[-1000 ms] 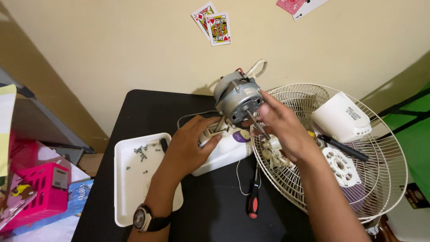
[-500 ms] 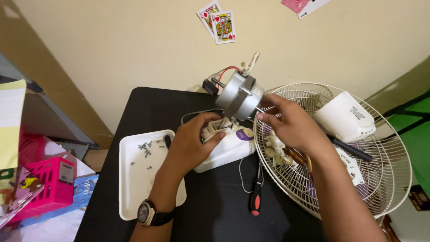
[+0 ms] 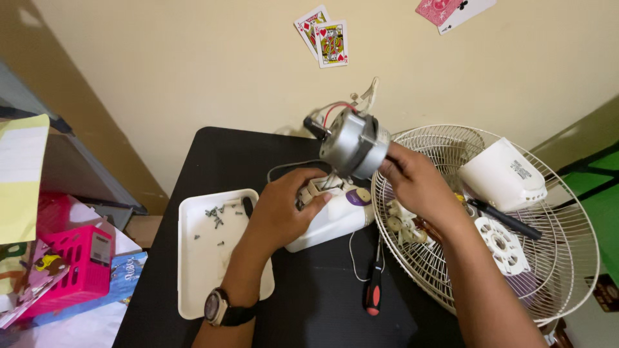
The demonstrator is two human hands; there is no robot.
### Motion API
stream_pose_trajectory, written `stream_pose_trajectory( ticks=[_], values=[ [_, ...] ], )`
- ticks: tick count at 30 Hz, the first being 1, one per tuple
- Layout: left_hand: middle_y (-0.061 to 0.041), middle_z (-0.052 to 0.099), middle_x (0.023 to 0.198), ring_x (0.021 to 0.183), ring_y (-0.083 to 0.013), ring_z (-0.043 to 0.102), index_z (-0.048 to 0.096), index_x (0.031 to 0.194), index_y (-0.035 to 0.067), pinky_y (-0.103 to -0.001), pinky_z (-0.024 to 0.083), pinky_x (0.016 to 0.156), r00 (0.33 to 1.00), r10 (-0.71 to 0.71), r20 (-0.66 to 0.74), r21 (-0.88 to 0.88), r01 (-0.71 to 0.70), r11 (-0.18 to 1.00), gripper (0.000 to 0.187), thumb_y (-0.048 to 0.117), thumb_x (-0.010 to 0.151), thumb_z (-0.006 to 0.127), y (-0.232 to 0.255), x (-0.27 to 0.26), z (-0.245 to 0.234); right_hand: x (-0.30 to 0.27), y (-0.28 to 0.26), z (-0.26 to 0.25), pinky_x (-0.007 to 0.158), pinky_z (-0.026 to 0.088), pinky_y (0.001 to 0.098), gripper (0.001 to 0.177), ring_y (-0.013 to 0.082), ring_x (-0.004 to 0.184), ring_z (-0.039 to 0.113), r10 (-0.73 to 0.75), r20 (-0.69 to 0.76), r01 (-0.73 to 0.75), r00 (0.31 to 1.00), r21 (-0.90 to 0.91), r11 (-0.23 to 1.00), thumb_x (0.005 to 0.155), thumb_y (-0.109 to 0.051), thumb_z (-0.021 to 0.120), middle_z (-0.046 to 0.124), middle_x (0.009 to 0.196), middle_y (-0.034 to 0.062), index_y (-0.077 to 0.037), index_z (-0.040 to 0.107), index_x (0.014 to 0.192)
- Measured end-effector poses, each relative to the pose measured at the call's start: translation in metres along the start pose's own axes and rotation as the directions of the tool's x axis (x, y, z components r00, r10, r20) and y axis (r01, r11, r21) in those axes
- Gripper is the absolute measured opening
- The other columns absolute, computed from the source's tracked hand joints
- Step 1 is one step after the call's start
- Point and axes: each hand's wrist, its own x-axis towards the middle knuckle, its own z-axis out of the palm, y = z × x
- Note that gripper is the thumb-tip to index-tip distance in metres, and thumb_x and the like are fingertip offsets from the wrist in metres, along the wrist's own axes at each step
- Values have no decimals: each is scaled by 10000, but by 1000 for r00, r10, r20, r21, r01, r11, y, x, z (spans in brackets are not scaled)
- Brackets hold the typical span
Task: The person disassembles an electric fan by removing screws and separating the motor housing from the base. They use a screwdriver to loosen fasteners and place removed screws into a tray. The fan cage and other components remain on the table.
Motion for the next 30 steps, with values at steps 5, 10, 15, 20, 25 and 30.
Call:
stream_pose_trajectory(
  ticks=[5, 10, 15, 20, 25, 30],
  values=[
    [-120, 761, 1118, 988, -273, 743, 710, 1185, 78, -347, 571, 835, 1000, -22, 7, 58, 22, 998, 387, 270, 855, 775, -1, 1, 1, 10, 26, 1, 841, 532, 306, 192, 141, 891, 690, -48, -7, 47, 999, -40, 998, 959, -40, 610, 769, 962, 75, -25, 678, 1137],
    [-108, 766, 1102, 983, -258, 758, 712, 1178, 85, -339, 578, 834, 998, -57, 14, 12, 57, 998, 399, 275, 833, 778, -2, 2, 1, 12, 45, 9, 850, 524, 289, 195, 121, 912, 655, -73, -47, 78, 996, 107, 991, 976, -6, 603, 755, 977, 51, -21, 699, 1144],
    [-107, 762, 1125, 1009, -268, 745, 714, 1180, 88, -342, 569, 852, 1000, -20, -3, 34, 20, 999, 393, 267, 836, 779, -1, 2, 1, 14, 50, 11, 866, 530, 274, 213, 104, 936, 663, -52, -68, 62, 996, 149, 987, 974, 7, 583, 766, 990, 36, -24, 713, 1139],
    [-101, 766, 1116, 995, -262, 750, 716, 1176, 98, -342, 569, 847, 997, -76, 31, 31, 75, 997, 392, 274, 831, 773, 1, 2, 0, 11, 47, 9, 878, 526, 262, 235, 89, 947, 667, -32, -132, 60, 991, 211, 976, 993, 8, 568, 771, 1021, 21, -40, 724, 1163],
    [-111, 759, 1105, 997, -275, 743, 710, 1181, 92, -351, 566, 845, 996, -84, 40, 36, 82, 996, 394, 278, 839, 766, 1, 2, -1, 10, 45, 7, 853, 519, 261, 222, 81, 919, 649, -15, -136, 43, 991, 210, 977, 986, 13, 581, 765, 991, 20, -39, 728, 1145],
    [-115, 761, 1103, 1001, -292, 737, 717, 1164, 84, -364, 562, 855, 999, -37, 7, 48, 37, 998, 378, 270, 839, 767, 1, 1, -1, 9, 48, 9, 848, 514, 257, 223, 86, 916, 648, -50, -172, 85, 984, 202, 976, 981, 13, 581, 749, 989, 16, -43, 727, 1140]
  ],
)
